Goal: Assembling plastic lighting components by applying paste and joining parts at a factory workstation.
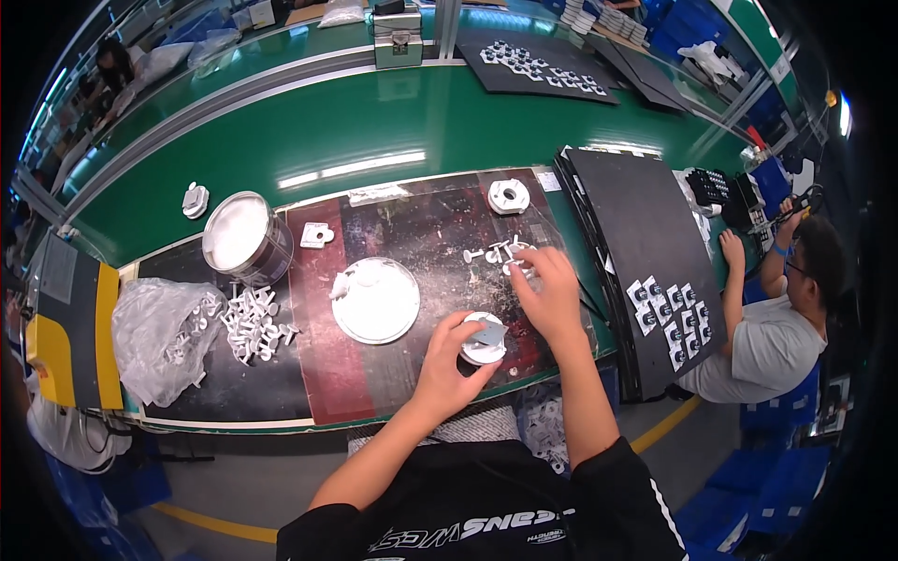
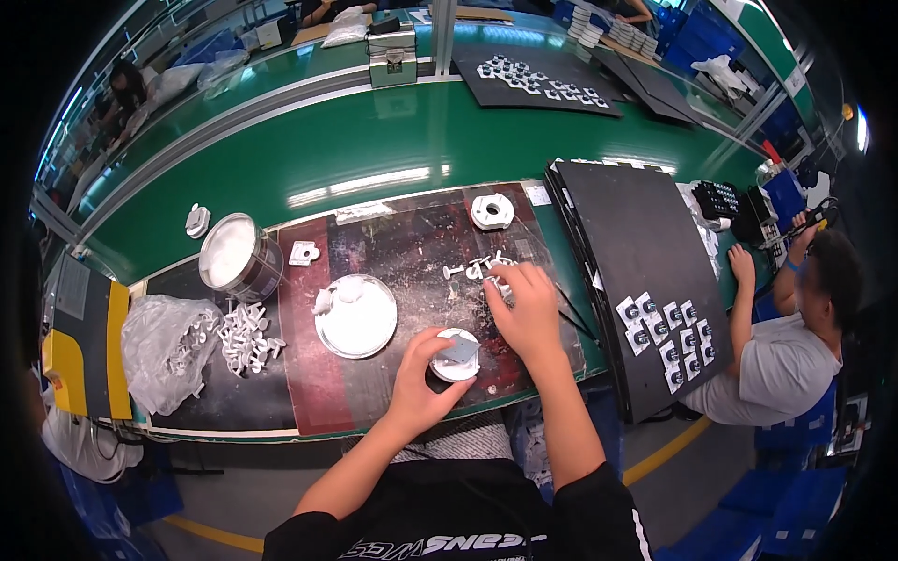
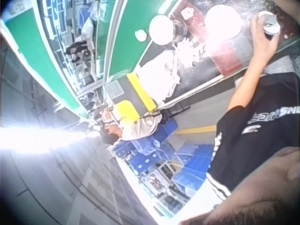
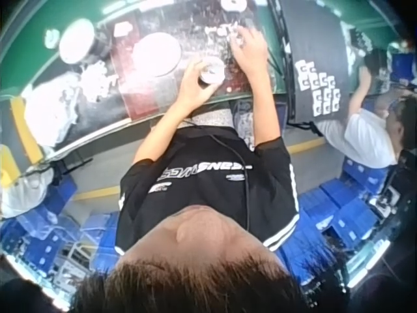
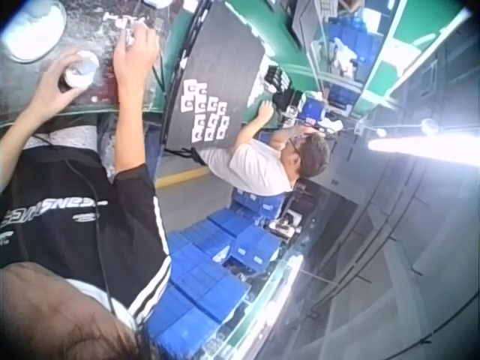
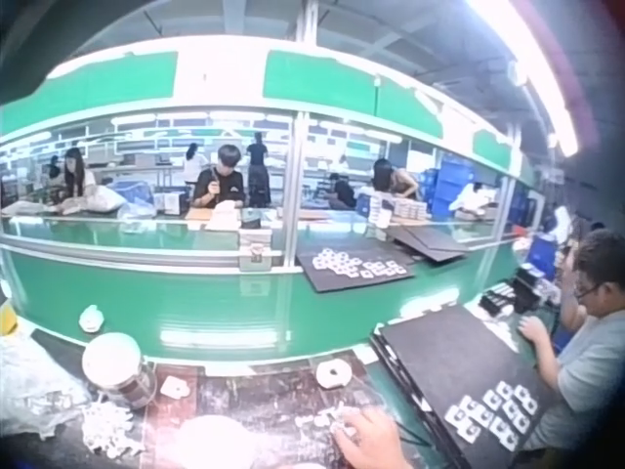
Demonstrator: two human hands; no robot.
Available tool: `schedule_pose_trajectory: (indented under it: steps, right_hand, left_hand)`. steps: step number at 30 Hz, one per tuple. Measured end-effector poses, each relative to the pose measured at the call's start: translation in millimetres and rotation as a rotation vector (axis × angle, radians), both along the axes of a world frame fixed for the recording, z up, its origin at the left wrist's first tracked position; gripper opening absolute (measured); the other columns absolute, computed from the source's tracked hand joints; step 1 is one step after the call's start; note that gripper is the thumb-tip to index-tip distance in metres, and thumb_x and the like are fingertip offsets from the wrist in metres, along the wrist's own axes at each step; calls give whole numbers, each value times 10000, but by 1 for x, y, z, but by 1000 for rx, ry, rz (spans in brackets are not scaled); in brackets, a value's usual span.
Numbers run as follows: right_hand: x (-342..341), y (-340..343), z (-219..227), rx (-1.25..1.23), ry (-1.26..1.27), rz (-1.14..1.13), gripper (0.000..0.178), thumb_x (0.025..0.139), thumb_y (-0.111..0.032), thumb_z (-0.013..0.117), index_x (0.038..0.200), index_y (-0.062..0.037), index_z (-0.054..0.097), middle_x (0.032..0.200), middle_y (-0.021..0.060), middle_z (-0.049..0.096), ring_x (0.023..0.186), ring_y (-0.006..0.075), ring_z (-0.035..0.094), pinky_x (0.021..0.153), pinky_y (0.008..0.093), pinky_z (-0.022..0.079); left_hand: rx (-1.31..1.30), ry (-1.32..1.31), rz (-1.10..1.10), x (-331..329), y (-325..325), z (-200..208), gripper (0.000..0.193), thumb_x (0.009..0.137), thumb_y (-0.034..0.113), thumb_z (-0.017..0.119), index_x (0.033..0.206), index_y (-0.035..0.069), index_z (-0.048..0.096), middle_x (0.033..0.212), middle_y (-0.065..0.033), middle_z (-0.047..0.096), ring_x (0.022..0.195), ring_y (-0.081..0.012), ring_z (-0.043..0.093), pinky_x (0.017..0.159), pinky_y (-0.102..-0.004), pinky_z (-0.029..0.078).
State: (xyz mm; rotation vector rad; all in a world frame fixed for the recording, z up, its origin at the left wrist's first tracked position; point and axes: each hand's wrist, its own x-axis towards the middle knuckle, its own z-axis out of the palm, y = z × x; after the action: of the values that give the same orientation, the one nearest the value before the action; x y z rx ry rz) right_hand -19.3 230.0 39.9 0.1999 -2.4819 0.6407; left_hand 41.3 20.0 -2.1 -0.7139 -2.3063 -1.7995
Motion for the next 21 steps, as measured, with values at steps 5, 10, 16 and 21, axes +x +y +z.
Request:
schedule_pose_trajectory:
  steps: [5, 10, 16, 21]
  right_hand:
    - [57, -22, 43, -399, -283, 244, 226, 801, -113, 825, 952, -24, 682, 980, 96, 670, 847, 267, 642, 745, 373, 514]
    - [75, -31, 45, -178, -264, 198, 346, 761, -251, 884, 919, -60, 642, 960, 90, 637, 940, 318, 627, 829, 418, 495]
    - [78, -30, 48, -269, -367, 234, 304, 785, -201, 866, 930, -44, 650, 973, 88, 677, 942, 302, 653, 848, 413, 504]
    - [79, -26, 47, -298, -281, 268, 320, 751, -123, 879, 1018, -45, 721, 1072, 107, 723, 1005, 292, 684, 889, 378, 535]
  left_hand:
    - [102, -105, 17, 0, 2, -2, 695, 775, 83, 868, 1381, 81, 528, 1403, -224, 536, 1311, -426, 549, 1095, -473, 464]
    - [39, 31, 13, -2, 2, 0, 715, 772, 59, 857, 1400, 84, 516, 1406, -222, 542, 1309, -426, 554, 1089, -470, 472]
    - [41, 29, 48, -1, 1, 1, 715, 772, 61, 857, 1401, 87, 518, 1402, -213, 548, 1302, -419, 564, 1082, -465, 481]
    - [66, 12, 53, 0, 3, 3, 719, 766, 71, 866, 1397, 89, 523, 1401, -206, 552, 1300, -408, 571, 1075, -454, 490]
